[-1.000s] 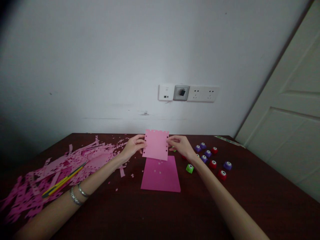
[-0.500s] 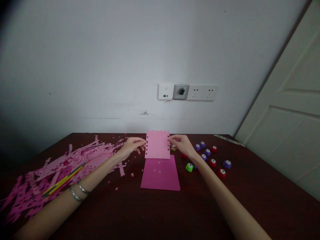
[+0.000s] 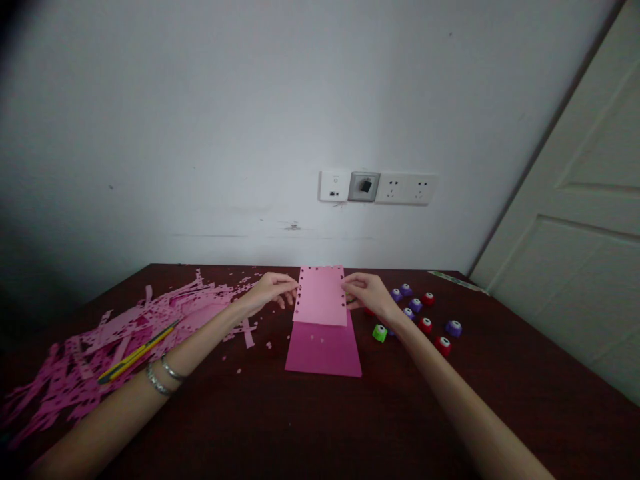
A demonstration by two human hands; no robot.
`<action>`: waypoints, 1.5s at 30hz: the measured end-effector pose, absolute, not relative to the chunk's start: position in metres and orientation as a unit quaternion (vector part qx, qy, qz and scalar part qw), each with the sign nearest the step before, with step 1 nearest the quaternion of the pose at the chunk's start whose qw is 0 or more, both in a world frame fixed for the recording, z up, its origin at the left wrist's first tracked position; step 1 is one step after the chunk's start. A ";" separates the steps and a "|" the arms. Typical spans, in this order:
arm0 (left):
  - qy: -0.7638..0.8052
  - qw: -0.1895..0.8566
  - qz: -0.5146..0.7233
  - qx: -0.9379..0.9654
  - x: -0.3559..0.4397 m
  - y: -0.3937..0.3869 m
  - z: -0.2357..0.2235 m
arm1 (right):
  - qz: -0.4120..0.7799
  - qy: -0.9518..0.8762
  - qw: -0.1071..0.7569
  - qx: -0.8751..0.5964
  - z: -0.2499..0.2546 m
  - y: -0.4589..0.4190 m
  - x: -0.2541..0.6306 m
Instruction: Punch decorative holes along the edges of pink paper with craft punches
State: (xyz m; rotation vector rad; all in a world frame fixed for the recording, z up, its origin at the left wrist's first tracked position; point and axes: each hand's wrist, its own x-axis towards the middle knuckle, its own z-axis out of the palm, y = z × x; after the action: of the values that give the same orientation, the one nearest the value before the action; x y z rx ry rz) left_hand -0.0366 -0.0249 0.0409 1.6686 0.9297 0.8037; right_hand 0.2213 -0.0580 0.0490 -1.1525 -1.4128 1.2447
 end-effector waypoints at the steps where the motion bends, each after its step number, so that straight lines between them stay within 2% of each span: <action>1: 0.389 0.499 0.327 0.702 -0.038 -0.023 0.040 | 0.516 -0.563 0.442 -0.471 0.048 -0.065 0.223; 4: 0.427 0.444 0.295 0.730 -0.042 -0.016 0.033 | 0.553 -0.540 0.406 -0.488 0.040 -0.090 0.230; 9: 0.449 0.294 0.201 0.819 -0.042 -0.009 0.020 | 0.613 -0.513 0.344 -0.492 0.016 -0.141 0.241; 13: 0.432 0.244 0.144 0.856 -0.035 -0.002 0.011 | 0.637 -0.498 0.307 -0.503 0.000 -0.172 0.244; 17: 0.412 0.215 0.112 0.878 -0.026 0.004 0.008 | 0.612 -0.506 0.269 -0.545 -0.009 -0.189 0.242; 21: 0.405 0.185 0.079 0.892 -0.018 0.009 0.008 | 0.510 -0.561 0.211 -0.617 -0.008 -0.194 0.241; 25: 0.401 0.199 0.075 0.891 -0.013 0.013 0.010 | 0.311 -0.660 0.168 -0.663 0.007 -0.181 0.242; 28: 0.401 0.223 0.068 0.886 -0.010 0.019 0.010 | 0.211 -0.756 0.181 -0.593 0.018 -0.158 0.235; 33: 0.424 0.285 0.022 0.860 -0.002 0.031 0.012 | 0.209 -0.806 0.181 -0.524 0.011 -0.113 0.215; 37: 0.424 0.322 0.004 0.846 -0.001 0.034 0.014 | 0.295 -0.766 0.157 -0.549 0.000 -0.092 0.210; 40: 0.428 0.337 0.012 0.838 -0.005 0.034 0.013 | 0.330 -0.749 0.152 -0.554 -0.002 -0.089 0.210; 45: 0.444 0.371 0.054 0.814 -0.011 0.027 0.008 | 0.322 -0.742 0.145 -0.570 0.002 -0.092 0.208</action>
State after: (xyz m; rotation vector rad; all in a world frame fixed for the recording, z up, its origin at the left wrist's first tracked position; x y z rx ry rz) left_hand -0.0114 0.0274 0.0083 2.0876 1.1378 0.1393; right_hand 0.2081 -0.0916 0.0024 -1.6417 -2.1390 0.9264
